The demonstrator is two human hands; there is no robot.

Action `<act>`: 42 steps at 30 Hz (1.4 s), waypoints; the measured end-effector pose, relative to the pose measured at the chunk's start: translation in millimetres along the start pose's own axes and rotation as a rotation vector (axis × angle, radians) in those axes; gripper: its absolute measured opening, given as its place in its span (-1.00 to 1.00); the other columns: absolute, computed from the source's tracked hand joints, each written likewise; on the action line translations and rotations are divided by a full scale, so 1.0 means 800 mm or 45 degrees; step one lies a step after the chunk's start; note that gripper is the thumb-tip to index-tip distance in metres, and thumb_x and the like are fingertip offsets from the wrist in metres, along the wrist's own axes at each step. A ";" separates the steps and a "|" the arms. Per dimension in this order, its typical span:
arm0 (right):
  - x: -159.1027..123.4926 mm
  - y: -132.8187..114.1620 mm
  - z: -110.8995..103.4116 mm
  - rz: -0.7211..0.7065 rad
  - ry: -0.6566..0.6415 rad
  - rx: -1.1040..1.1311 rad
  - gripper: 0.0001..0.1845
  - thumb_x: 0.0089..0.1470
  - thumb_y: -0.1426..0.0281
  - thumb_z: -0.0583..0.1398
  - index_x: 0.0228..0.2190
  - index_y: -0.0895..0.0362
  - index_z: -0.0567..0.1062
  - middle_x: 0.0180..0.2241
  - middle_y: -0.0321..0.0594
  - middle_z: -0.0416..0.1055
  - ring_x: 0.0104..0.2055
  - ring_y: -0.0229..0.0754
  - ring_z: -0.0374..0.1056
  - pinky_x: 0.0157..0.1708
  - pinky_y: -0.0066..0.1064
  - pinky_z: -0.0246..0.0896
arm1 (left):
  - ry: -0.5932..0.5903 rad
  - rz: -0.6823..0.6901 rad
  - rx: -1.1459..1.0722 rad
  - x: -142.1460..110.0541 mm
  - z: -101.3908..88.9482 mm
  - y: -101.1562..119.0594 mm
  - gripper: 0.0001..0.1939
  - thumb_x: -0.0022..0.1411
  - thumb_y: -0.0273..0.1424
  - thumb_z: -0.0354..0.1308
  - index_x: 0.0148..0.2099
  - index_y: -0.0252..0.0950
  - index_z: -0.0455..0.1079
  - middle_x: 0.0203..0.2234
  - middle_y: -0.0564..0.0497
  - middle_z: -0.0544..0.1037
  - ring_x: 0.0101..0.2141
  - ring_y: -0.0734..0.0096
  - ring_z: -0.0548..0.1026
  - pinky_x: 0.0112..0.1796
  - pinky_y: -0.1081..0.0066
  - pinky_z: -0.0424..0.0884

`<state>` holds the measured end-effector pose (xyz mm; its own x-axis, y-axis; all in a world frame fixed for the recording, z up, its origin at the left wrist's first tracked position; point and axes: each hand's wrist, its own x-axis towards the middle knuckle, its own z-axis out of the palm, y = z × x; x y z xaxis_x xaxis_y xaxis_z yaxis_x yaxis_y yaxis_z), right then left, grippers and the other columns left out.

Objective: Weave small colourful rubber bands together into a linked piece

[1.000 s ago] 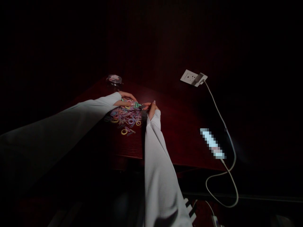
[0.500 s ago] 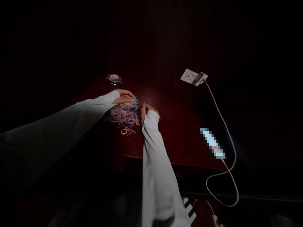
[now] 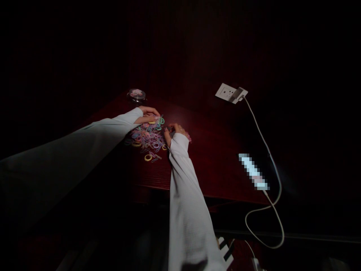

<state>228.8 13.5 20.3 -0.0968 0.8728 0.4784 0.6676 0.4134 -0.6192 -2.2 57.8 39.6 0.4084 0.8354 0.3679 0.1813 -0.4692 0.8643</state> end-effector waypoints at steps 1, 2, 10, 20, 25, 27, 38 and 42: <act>0.000 0.000 0.001 -0.009 -0.019 -0.026 -0.89 0.22 0.22 0.35 -0.29 -0.03 0.58 -0.26 -0.23 0.57 -0.15 -0.04 0.43 -0.01 -0.25 0.30 | -0.001 0.003 -0.002 0.000 0.000 -0.001 -0.56 0.33 -0.03 0.39 -0.04 -0.33 0.65 -0.31 -0.06 0.73 -0.27 0.34 0.69 -0.16 0.38 0.62; -0.001 -0.001 0.002 -0.019 -0.037 -0.049 -0.89 0.22 0.23 0.36 -0.31 -0.02 0.58 -0.25 -0.21 0.56 -0.13 -0.04 0.42 0.01 -0.24 0.29 | -0.002 0.007 -0.007 0.001 0.000 -0.001 -0.57 0.34 -0.04 0.39 -0.04 -0.33 0.65 -0.30 -0.06 0.73 -0.26 0.33 0.69 -0.16 0.38 0.62; -0.005 0.007 0.013 -0.188 -0.235 -0.091 -0.71 0.27 0.05 0.36 -0.24 0.02 0.66 -0.21 -0.18 0.57 -0.09 -0.02 0.45 0.06 -0.22 0.31 | 0.008 -0.007 -0.047 -0.001 0.006 -0.001 -0.53 0.34 -0.01 0.37 -0.03 -0.34 0.62 -0.29 -0.08 0.74 -0.29 0.32 0.68 -0.22 0.40 0.61; 0.004 0.026 0.034 -0.120 -0.306 0.275 -0.90 0.15 0.27 0.38 -0.32 0.03 0.69 -0.38 -0.29 0.53 -0.34 -0.20 0.41 -0.22 -0.36 0.32 | 0.028 0.035 -0.050 -0.002 0.008 -0.001 -0.50 0.32 0.04 0.38 -0.08 -0.35 0.65 -0.30 -0.09 0.76 -0.26 0.28 0.71 -0.12 0.31 0.64; 0.001 0.011 0.024 0.028 -0.299 0.560 -0.76 0.07 0.14 0.41 -0.34 0.05 0.64 -0.43 -0.30 0.50 -0.40 -0.25 0.35 -0.34 -0.41 0.28 | 0.051 0.046 -0.034 -0.003 0.010 -0.002 -0.47 0.33 0.07 0.36 -0.07 -0.35 0.65 -0.32 -0.08 0.75 -0.27 0.29 0.71 -0.14 0.33 0.62; 0.001 0.005 0.021 0.072 -0.293 0.604 -0.75 0.05 0.13 0.40 -0.36 0.05 0.63 -0.43 -0.30 0.51 -0.40 -0.25 0.35 -0.36 -0.41 0.29 | 0.068 0.045 -0.033 -0.003 0.011 -0.003 -0.46 0.33 0.09 0.35 -0.08 -0.35 0.65 -0.33 -0.07 0.74 -0.28 0.30 0.70 -0.15 0.35 0.61; 0.001 0.001 0.017 -0.003 -0.289 0.483 -0.81 0.10 0.18 0.35 -0.34 0.02 0.67 -0.41 -0.29 0.54 -0.38 -0.21 0.36 -0.30 -0.35 0.31 | 0.098 0.022 -0.040 0.000 0.013 -0.006 -0.47 0.34 0.08 0.31 -0.11 -0.35 0.64 -0.34 -0.08 0.73 -0.30 0.31 0.68 -0.19 0.38 0.58; 0.003 -0.002 0.010 -0.148 -0.257 0.201 -0.88 0.14 0.25 0.35 -0.34 0.00 0.70 -0.32 -0.27 0.62 -0.22 -0.12 0.45 -0.03 -0.25 0.35 | 0.097 0.041 -0.029 -0.001 0.013 -0.005 -0.48 0.35 0.08 0.31 -0.12 -0.34 0.64 -0.33 -0.09 0.74 -0.29 0.29 0.70 -0.18 0.36 0.60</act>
<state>221.8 16.9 17.1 -0.3216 0.8445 0.4282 0.5215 0.5355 -0.6643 5.9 56.3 32.6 0.3440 0.8399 0.4199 0.1482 -0.4901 0.8590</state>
